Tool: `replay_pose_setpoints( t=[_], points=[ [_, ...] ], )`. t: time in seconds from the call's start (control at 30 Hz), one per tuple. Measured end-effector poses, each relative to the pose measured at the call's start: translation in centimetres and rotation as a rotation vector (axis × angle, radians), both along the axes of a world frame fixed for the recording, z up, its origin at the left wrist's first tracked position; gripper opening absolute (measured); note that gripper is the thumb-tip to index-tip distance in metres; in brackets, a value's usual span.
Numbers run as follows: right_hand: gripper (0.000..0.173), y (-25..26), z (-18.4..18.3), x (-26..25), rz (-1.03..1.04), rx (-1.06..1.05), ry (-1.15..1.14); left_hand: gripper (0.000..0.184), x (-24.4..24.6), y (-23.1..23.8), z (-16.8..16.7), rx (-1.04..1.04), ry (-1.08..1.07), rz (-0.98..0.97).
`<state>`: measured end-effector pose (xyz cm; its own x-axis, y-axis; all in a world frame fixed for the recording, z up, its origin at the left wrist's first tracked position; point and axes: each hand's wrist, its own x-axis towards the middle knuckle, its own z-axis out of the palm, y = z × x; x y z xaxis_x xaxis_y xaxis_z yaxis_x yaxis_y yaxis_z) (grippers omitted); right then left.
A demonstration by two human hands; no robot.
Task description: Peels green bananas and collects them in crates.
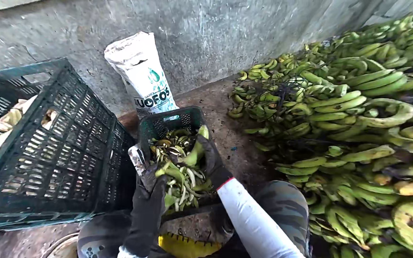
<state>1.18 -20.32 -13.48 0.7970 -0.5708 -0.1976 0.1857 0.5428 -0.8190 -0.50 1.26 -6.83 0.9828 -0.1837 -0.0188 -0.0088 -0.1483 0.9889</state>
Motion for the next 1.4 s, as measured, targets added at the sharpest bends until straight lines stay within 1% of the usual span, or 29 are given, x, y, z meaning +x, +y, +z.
replay_pose_setpoints(
  t=[0.07,0.13,0.2,0.27,0.3,0.33,0.37,0.43,0.47,0.53,0.57,0.63,0.67,0.7,0.73,0.8,0.83,0.87,0.9,0.97,1.0,1.03,1.1,1.17,1.23,1.3,1.37,1.4],
  points=[
    [0.047,-3.4,1.0,-0.5,-0.147,-0.099,0.143,0.053,0.1,1.4,0.2,0.211,0.019,-0.008],
    [0.040,-6.0,2.2,-1.4,-0.224,-0.108,0.133,0.058,0.6,2.3,0.1,0.360,-0.016,-0.075],
    [0.041,-6.8,3.5,-2.3,-0.173,-0.147,0.057,0.060,1.7,2.3,-0.4,0.563,-0.159,-0.178],
    [0.047,-6.1,4.9,-2.7,-0.141,-0.239,0.020,0.058,2.6,1.4,-0.6,0.629,-0.273,-0.276],
    [0.052,-5.3,5.8,-2.8,-0.144,-0.287,0.023,0.058,2.7,0.6,-0.5,0.602,-0.259,-0.302],
    [0.056,-4.5,6.6,-2.9,-0.151,-0.340,0.024,0.058,2.6,-0.3,-0.4,0.517,-0.179,-0.332],
    [0.058,-3.5,7.2,-2.9,-0.156,-0.386,0.022,0.059,2.3,-1.1,-0.7,0.377,-0.063,-0.365],
    [0.061,-1.9,7.9,-3.2,-0.125,-0.438,-0.016,0.053,1.7,-2.6,-2.0,0.090,0.165,-0.399],
    [0.060,-1.3,8.1,-3.3,-0.112,-0.465,-0.035,0.049,1.5,-3.2,-2.9,-0.026,0.211,-0.405],
    [0.060,-0.8,7.9,-3.1,-0.098,-0.484,-0.074,0.050,1.3,-4.3,-3.8,-0.207,0.190,-0.416],
    [0.059,-0.6,7.9,-3.0,-0.096,-0.487,-0.075,0.050,1.2,-4.6,-3.3,-0.300,0.148,-0.425],
    [0.057,-0.4,7.7,-2.9,-0.101,-0.475,-0.051,0.046,0.8,-5.2,-0.6,-0.478,0.075,-0.429],
    [0.056,-0.3,7.7,-2.8,-0.102,-0.462,-0.041,0.046,0.7,-5.4,0.4,-0.523,0.066,-0.422],
    [0.055,-0.3,8.0,-2.7,-0.097,-0.439,-0.037,0.043,0.8,-5.7,0.7,-0.502,0.086,-0.394],
    [0.056,-0.2,8.4,-2.6,-0.084,-0.412,-0.049,0.040,1.2,-5.9,-0.1,-0.396,0.147,-0.376],
    [0.057,0.1,9.5,-2.7,-0.049,-0.360,-0.073,0.045,1.9,-5.0,-3.8,-0.131,0.349,-0.457],
    [0.059,-0.1,9.9,-2.5,-0.019,-0.326,-0.105,0.050,2.1,-4.5,-4.9,-0.015,0.428,-0.517],
    [0.059,-0.9,10.2,-2.1,0.025,-0.303,-0.148,0.054,2.3,-4.4,-5.1,0.066,0.465,-0.551],
    [0.057,-1.7,10.2,-1.7,0.063,-0.290,-0.172,0.055,2.4,-4.2,-4.7,0.086,0.480,-0.557],
    [0.048,-3.2,9.1,-1.1,0.111,-0.281,-0.165,0.049,2.6,-3.6,-4.5,0.009,0.387,-0.523],
    [0.045,-3.8,8.5,-0.9,0.128,-0.279,-0.147,0.046,3.2,-3.3,-3.6,0.003,0.289,-0.535],
    [0.043,-4.2,8.1,-0.8,0.153,-0.281,-0.136,0.047,4.0,-3.0,-2.0,0.057,0.175,-0.571],
    [0.042,-4.3,7.7,-0.5,0.218,-0.238,-0.155,0.053,5.7,-2.4,1.1,0.258,-0.068,-0.659],
    [0.045,-4.1,7.0,-0.3,0.283,-0.174,-0.198,0.060,6.5,-2.3,2.7,0.426,-0.286,-0.688],
    [0.046,-3.6,6.4,-0.1,0.314,-0.094,-0.231,0.061,7.0,-2.4,3.3,0.532,-0.421,-0.705],
    [0.045,-2.8,6.1,-0.1,0.316,-0.034,-0.229,0.061,7.7,-2.7,3.1,0.611,-0.438,-0.736],
    [0.043,-1.8,5.6,0.0,0.298,0.040,-0.212,0.059,8.4,-3.0,2.4,0.650,-0.502,-0.690],
    [0.044,-1.4,5.3,0.1,0.314,0.072,-0.213,0.057,8.7,-3.1,1.9,0.665,-0.565,-0.625]
  ],
)
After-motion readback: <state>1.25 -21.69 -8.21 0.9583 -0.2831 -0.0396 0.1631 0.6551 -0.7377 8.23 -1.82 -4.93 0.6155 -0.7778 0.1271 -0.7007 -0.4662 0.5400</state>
